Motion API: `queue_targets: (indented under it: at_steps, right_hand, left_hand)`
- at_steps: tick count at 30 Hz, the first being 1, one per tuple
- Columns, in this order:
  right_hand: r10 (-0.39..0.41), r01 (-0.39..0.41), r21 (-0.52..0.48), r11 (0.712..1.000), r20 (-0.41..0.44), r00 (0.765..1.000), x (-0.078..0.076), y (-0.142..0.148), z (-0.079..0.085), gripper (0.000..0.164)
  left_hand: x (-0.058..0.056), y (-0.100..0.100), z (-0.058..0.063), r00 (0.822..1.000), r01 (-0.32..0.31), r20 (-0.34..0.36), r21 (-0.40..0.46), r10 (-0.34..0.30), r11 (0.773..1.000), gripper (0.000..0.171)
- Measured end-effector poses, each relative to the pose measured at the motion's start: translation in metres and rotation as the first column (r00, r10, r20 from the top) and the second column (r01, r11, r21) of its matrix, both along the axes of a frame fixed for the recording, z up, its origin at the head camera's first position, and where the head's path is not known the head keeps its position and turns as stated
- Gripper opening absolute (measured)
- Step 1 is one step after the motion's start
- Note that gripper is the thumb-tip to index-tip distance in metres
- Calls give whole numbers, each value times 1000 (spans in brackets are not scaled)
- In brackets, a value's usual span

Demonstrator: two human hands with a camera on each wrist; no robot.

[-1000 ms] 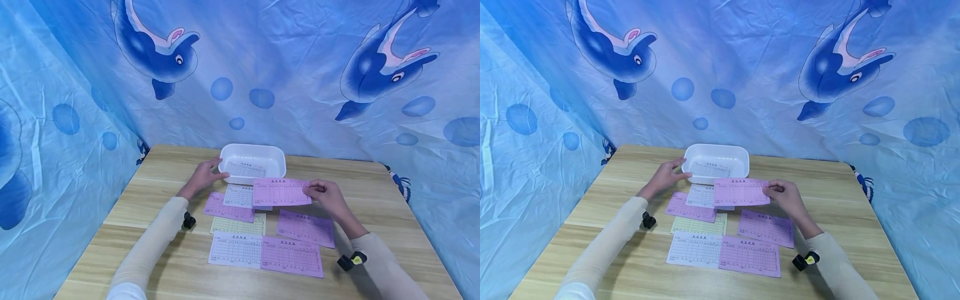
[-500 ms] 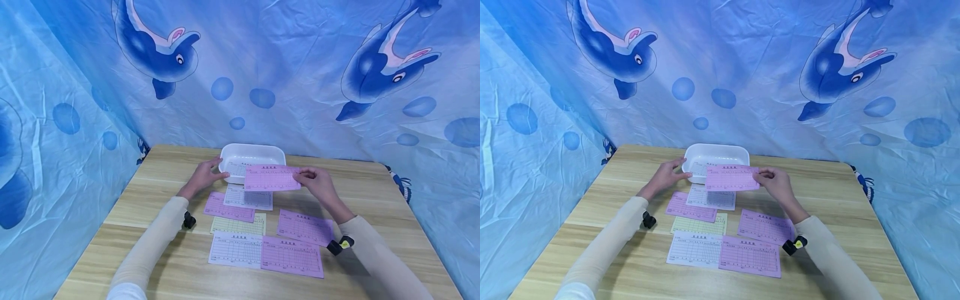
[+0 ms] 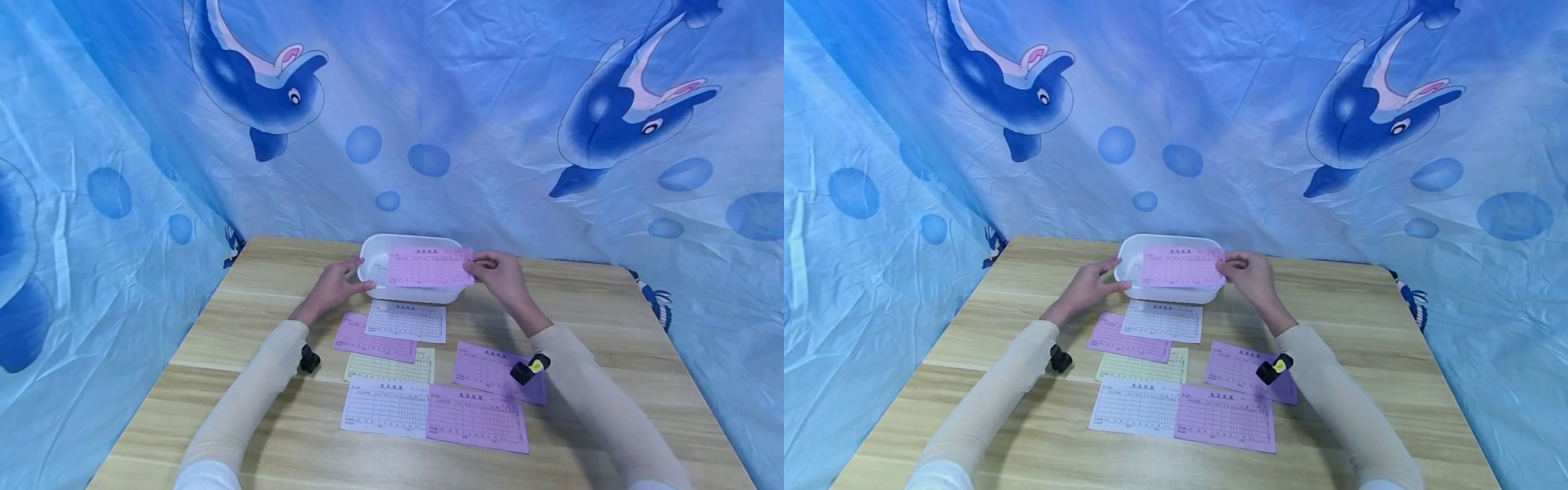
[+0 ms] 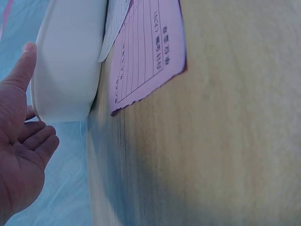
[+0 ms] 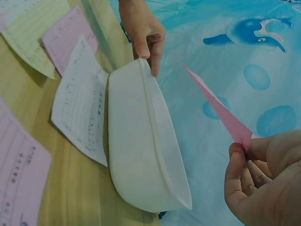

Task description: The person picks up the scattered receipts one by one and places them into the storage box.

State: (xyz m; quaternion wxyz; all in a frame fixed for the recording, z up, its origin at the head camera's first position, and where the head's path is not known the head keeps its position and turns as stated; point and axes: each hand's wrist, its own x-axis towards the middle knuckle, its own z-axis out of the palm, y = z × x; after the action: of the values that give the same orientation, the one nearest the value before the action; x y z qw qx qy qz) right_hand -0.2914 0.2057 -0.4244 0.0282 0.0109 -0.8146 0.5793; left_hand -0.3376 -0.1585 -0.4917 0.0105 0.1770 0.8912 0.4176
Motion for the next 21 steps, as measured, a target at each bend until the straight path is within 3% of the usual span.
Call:
queue_targets:
  at_steps: [21]
  right_hand:
    - [-63, 66, -35, 997, 64, 996, -47, -36, -7, 26]
  left_hand:
    - [0, 0, 0, 1000, -7, 21, -9, 7, 1000, 85]
